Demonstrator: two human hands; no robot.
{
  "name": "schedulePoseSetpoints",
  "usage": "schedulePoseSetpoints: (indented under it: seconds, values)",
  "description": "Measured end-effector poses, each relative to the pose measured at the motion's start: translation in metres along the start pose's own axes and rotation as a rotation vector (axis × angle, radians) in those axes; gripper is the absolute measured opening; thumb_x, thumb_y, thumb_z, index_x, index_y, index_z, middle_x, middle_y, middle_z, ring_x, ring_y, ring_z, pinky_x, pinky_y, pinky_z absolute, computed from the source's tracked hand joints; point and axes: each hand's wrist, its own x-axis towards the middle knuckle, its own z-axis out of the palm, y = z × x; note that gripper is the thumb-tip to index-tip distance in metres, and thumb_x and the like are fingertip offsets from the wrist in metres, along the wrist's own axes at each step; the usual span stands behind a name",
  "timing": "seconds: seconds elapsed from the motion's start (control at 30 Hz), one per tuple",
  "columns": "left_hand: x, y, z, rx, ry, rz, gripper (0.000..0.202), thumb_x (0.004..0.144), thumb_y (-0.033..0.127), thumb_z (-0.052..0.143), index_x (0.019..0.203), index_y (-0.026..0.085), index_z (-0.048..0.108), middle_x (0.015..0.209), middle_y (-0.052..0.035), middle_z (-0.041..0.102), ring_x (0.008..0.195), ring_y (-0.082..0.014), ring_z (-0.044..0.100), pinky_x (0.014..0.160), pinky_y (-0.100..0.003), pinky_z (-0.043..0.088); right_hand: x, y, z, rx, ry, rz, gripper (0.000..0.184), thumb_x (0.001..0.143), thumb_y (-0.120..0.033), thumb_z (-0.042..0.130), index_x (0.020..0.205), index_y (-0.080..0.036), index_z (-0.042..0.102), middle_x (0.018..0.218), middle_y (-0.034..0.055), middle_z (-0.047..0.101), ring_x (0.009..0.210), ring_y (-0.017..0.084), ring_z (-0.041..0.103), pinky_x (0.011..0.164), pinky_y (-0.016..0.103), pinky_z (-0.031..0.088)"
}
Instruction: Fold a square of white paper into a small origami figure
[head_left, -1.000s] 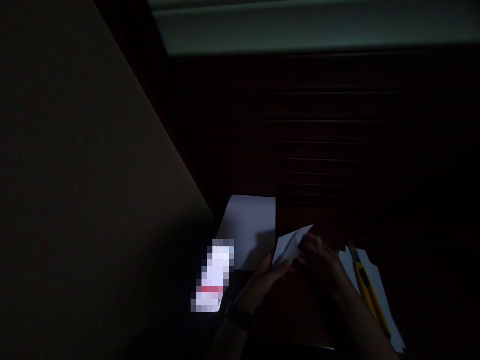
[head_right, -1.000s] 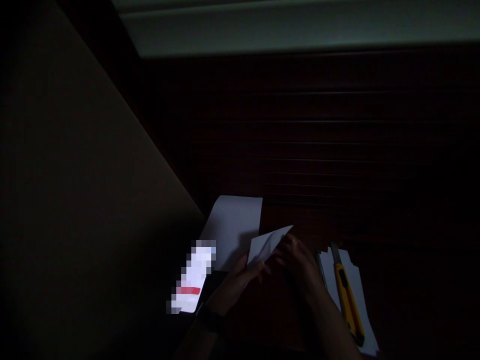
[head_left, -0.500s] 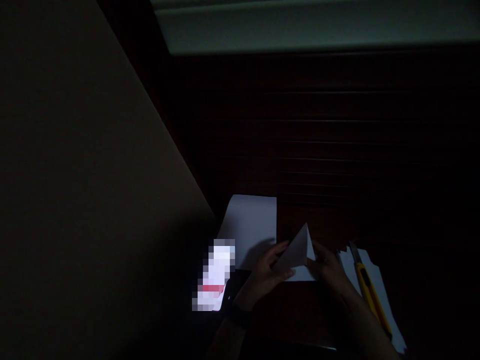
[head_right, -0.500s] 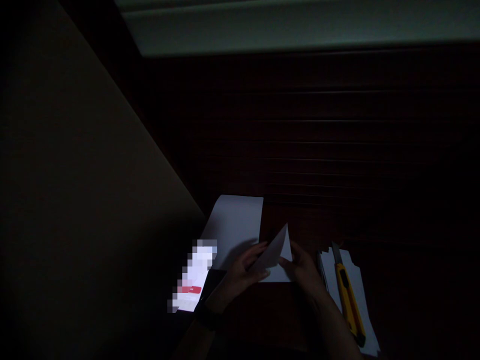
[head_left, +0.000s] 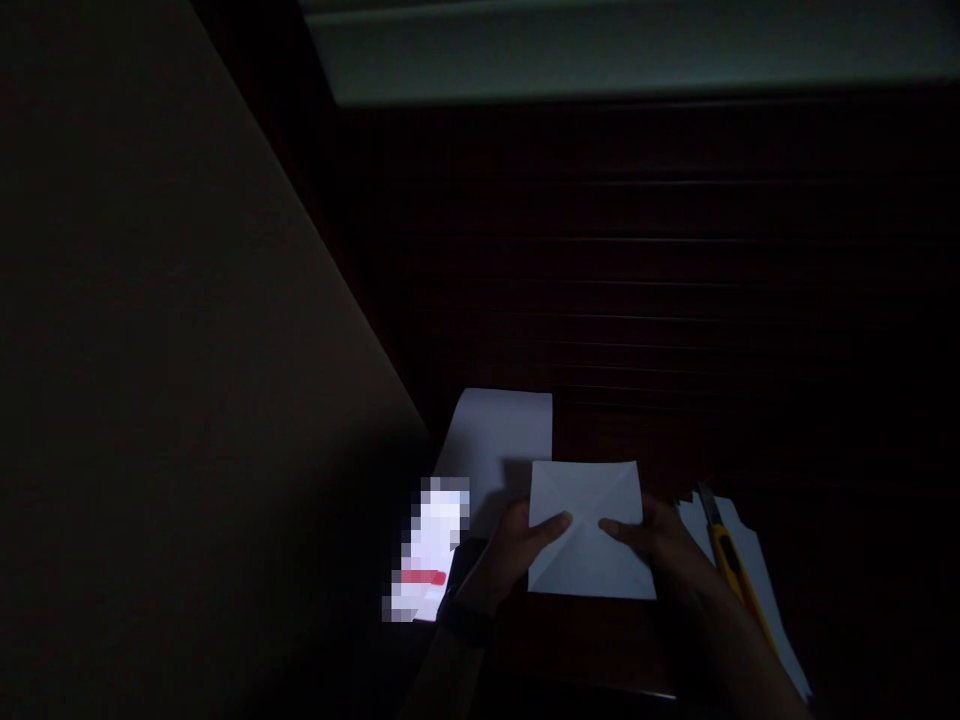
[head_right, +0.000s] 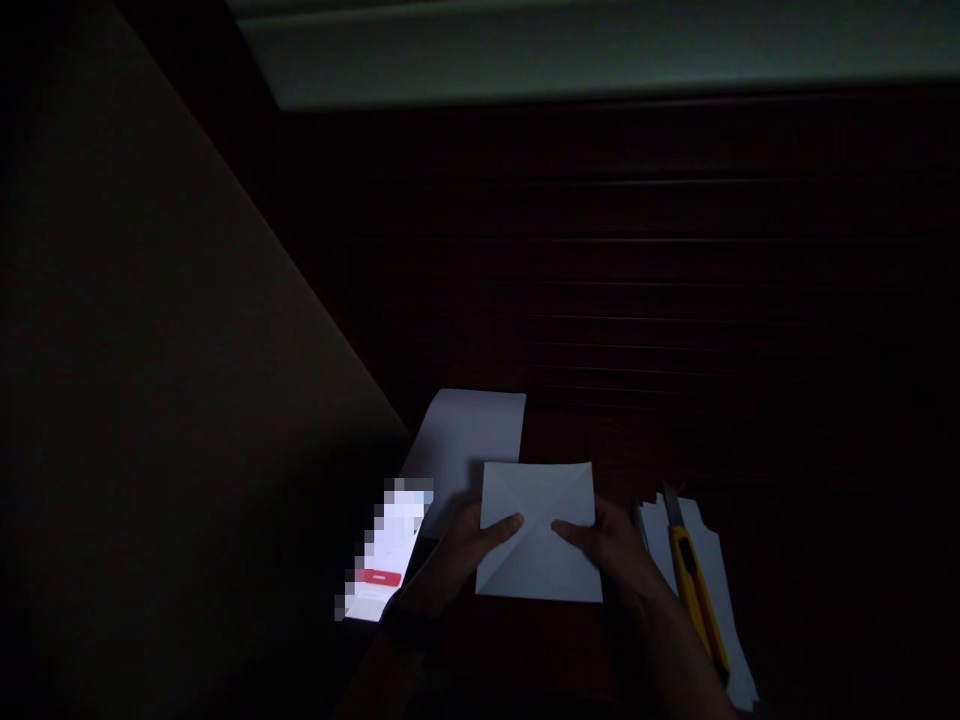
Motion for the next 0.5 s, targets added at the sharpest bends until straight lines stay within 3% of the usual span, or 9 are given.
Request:
schedulePoseSetpoints:
  seconds: [0.3, 0.4, 0.5]
  values:
    - [-0.001, 0.001, -0.002, 0.035, 0.001, -0.032, 0.036, 0.071, 0.030, 0.067, 0.102, 0.012, 0.064, 0.102, -0.0122, 0.067, 0.092, -0.0278, 0.062, 0.082, -0.041, 0.046, -0.006, -0.006, 0.002, 0.028, -0.055, 0.039, 0.035, 0.064, -0.028, 0.073, 0.097, -0.016, 0.066, 0.093, 0.0099, 0.071, 0.079, 0.028, 0.066, 0.076, 0.043, 0.049]
    - [-0.003, 0.006, -0.002, 0.045, -0.019, -0.015, 0.034, 0.071, 0.027, 0.067, 0.102, 0.014, 0.065, 0.102, -0.0104, 0.067, 0.093, -0.0276, 0.061, 0.082, -0.040, 0.046, -0.008, -0.007, 0.002, 0.004, -0.035, -0.051, 0.035, 0.063, -0.028, 0.073, 0.096, -0.017, 0.067, 0.095, 0.0095, 0.070, 0.084, 0.029, 0.064, 0.079, 0.044, 0.048]
    - [-0.003, 0.012, -0.003, 0.115, -0.055, 0.042, 0.024, 0.070, 0.022, 0.066, 0.094, 0.017, 0.069, 0.098, -0.0076, 0.069, 0.093, -0.0262, 0.061, 0.083, -0.037, 0.045, -0.012, -0.005, -0.002, -0.110, -0.002, -0.140, 0.024, 0.061, -0.027, 0.073, 0.085, -0.023, 0.071, 0.091, 0.0068, 0.071, 0.090, 0.030, 0.061, 0.084, 0.043, 0.045]
